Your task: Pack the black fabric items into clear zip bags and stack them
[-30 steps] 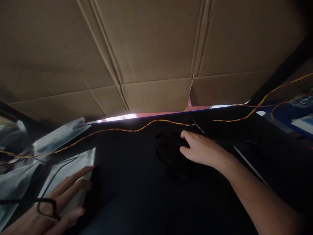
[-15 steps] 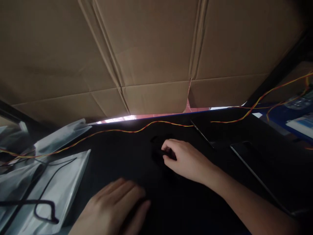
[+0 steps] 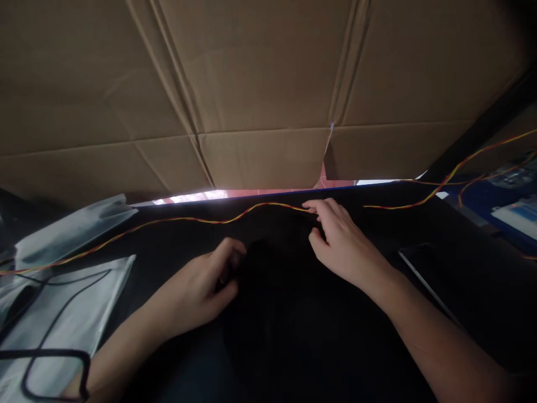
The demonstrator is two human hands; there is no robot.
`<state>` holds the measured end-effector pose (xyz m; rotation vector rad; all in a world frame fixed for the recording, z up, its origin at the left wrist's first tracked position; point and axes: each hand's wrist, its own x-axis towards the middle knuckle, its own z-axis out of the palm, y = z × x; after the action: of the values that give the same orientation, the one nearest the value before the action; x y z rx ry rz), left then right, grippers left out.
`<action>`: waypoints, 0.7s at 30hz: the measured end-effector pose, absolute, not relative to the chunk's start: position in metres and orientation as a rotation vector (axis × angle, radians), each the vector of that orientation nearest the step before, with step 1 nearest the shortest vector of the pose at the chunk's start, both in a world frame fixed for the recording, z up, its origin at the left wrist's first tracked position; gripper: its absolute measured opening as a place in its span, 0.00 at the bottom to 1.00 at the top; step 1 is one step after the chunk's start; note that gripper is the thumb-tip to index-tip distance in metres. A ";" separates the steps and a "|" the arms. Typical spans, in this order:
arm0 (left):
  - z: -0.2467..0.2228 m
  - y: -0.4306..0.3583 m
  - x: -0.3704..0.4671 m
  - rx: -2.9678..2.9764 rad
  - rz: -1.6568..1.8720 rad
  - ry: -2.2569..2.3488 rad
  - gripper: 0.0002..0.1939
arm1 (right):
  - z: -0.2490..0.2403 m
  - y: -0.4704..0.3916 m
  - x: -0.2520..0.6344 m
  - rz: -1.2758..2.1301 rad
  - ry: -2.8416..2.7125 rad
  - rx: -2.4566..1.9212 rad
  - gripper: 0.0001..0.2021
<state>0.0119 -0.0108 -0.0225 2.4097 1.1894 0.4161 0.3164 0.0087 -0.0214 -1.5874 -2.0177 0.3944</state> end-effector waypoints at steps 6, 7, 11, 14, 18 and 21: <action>-0.014 -0.003 -0.003 2.783 0.492 1.097 0.44 | -0.024 0.007 0.315 0.425 -2.280 -1.568 0.18; -0.013 -0.002 -0.004 2.828 0.441 1.065 0.38 | -0.024 0.008 0.316 0.435 -2.274 -1.614 0.19; -0.012 0.006 -0.011 2.798 0.282 1.073 0.18 | -0.018 0.015 0.329 0.470 -2.157 -1.819 0.25; -0.005 0.011 -0.022 2.760 0.191 1.128 0.16 | -0.015 0.020 0.339 0.362 -2.124 -1.892 0.24; 0.009 0.010 -0.033 2.746 0.164 1.219 0.13 | -0.014 0.020 0.339 0.003 -2.098 -1.771 0.30; 0.011 0.005 -0.037 2.655 0.153 1.303 0.18 | -0.007 0.014 0.330 0.017 -2.069 -1.486 0.28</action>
<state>-0.0372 0.0049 0.0110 2.6546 1.3032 0.1533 0.3295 0.0142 -0.0069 -1.4857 -2.0687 0.0174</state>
